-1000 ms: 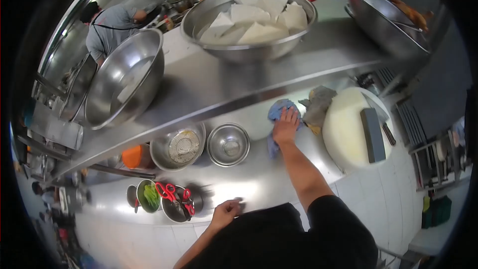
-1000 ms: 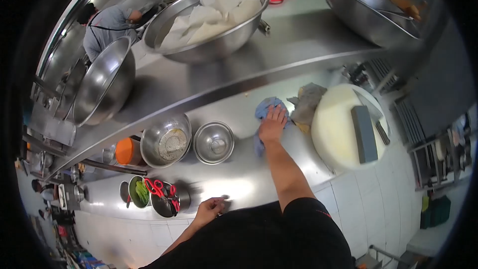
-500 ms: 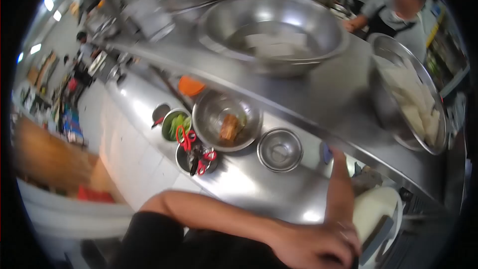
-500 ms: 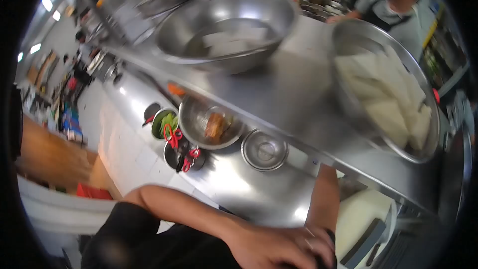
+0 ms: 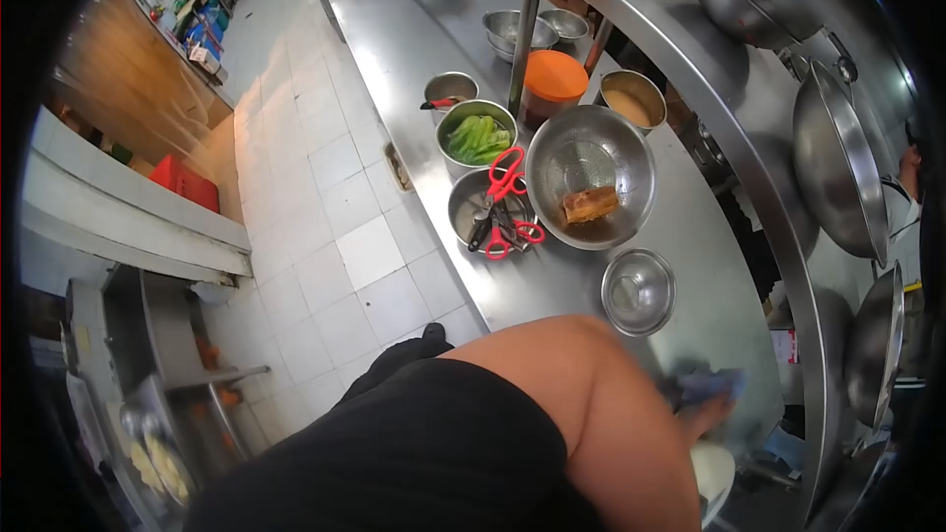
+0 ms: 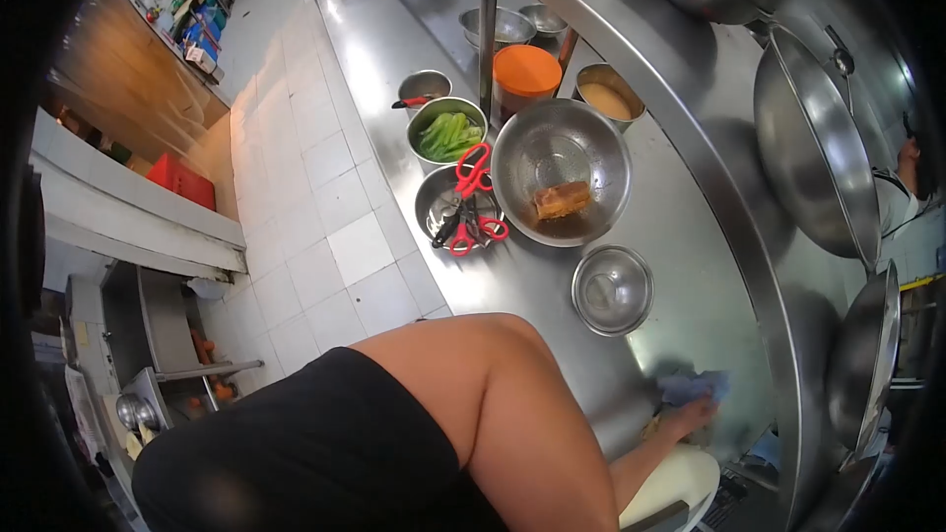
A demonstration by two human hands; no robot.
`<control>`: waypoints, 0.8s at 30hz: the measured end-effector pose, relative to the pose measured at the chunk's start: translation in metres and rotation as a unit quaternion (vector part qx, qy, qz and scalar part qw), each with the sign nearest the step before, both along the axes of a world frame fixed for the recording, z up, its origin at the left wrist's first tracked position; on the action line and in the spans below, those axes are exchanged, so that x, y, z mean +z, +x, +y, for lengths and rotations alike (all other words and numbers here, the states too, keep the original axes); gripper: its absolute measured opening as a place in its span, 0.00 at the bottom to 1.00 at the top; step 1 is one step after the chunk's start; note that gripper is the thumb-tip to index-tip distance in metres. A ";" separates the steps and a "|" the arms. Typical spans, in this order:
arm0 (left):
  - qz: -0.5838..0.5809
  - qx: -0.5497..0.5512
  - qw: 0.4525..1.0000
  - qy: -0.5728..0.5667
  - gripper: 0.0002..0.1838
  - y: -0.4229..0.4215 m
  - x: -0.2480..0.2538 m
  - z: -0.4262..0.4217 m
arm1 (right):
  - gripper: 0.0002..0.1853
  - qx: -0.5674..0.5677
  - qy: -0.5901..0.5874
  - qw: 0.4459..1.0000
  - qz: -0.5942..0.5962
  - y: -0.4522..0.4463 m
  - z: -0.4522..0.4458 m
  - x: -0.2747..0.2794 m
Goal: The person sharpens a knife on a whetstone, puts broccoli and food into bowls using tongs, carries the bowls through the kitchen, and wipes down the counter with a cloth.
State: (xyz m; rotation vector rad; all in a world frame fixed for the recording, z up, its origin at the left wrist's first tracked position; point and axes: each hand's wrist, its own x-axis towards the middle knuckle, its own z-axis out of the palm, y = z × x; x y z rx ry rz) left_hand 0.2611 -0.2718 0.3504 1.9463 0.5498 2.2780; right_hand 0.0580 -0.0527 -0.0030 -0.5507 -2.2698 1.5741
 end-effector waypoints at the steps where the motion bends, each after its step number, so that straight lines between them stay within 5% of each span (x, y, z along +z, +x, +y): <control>1: -0.005 0.002 1.000 0.002 0.18 -0.003 -0.001 -0.003 | 0.37 0.068 0.165 0.977 -0.114 -0.005 0.006 -0.009; 4: -0.027 0.012 1.000 0.003 0.18 -0.016 -0.008 -0.012 | 0.42 0.139 0.543 0.766 -0.315 -0.007 -0.040 -0.024; 7: -0.062 0.031 0.998 -0.004 0.19 -0.031 -0.016 -0.026 | 0.41 0.118 0.489 0.801 -0.325 -0.051 -0.056 -0.024; 10: -0.120 0.041 0.992 -0.029 0.19 -0.038 -0.034 -0.051 | 0.41 0.157 0.535 0.779 -0.288 -0.124 -0.061 -0.036; 14: -0.334 0.063 0.936 -0.097 0.20 -0.037 -0.092 -0.106 | 0.39 0.150 0.547 0.764 -0.309 -0.206 -0.129 -0.027; 16: -0.509 0.167 0.839 -0.100 0.20 -0.027 -0.153 -0.123 | 0.37 0.191 0.610 0.733 -0.232 -0.238 -0.172 -0.046; 17: -0.580 0.306 0.752 -0.072 0.16 -0.020 -0.203 -0.116 | 0.35 0.207 0.625 0.731 -0.179 -0.247 -0.194 -0.052; 18: -0.637 0.390 0.596 -0.296 0.13 -0.013 -0.204 -0.147 | 0.33 0.216 0.602 0.763 -0.094 -0.239 -0.216 -0.057; 19: -0.664 0.430 0.510 -0.338 0.13 -0.008 -0.245 -0.148 | 0.30 0.268 0.591 0.761 0.016 -0.235 -0.225 -0.071; 20: -0.684 0.432 0.466 -0.357 0.15 -0.005 -0.280 -0.151 | 0.27 0.316 0.571 0.747 0.127 -0.234 -0.234 -0.085; 22: -0.699 0.432 0.407 -0.399 0.19 -0.010 -0.299 -0.152 | 0.21 0.487 0.454 0.731 0.147 -0.212 -0.267 -0.048; 23: -0.693 0.433 0.391 -0.424 0.22 -0.016 -0.299 -0.157 | 0.16 0.508 0.392 0.746 0.181 -0.219 -0.275 -0.041; 24: -0.687 0.435 0.372 -0.448 0.24 -0.022 -0.298 -0.162 | 0.15 0.498 0.263 0.817 0.123 -0.225 -0.288 -0.021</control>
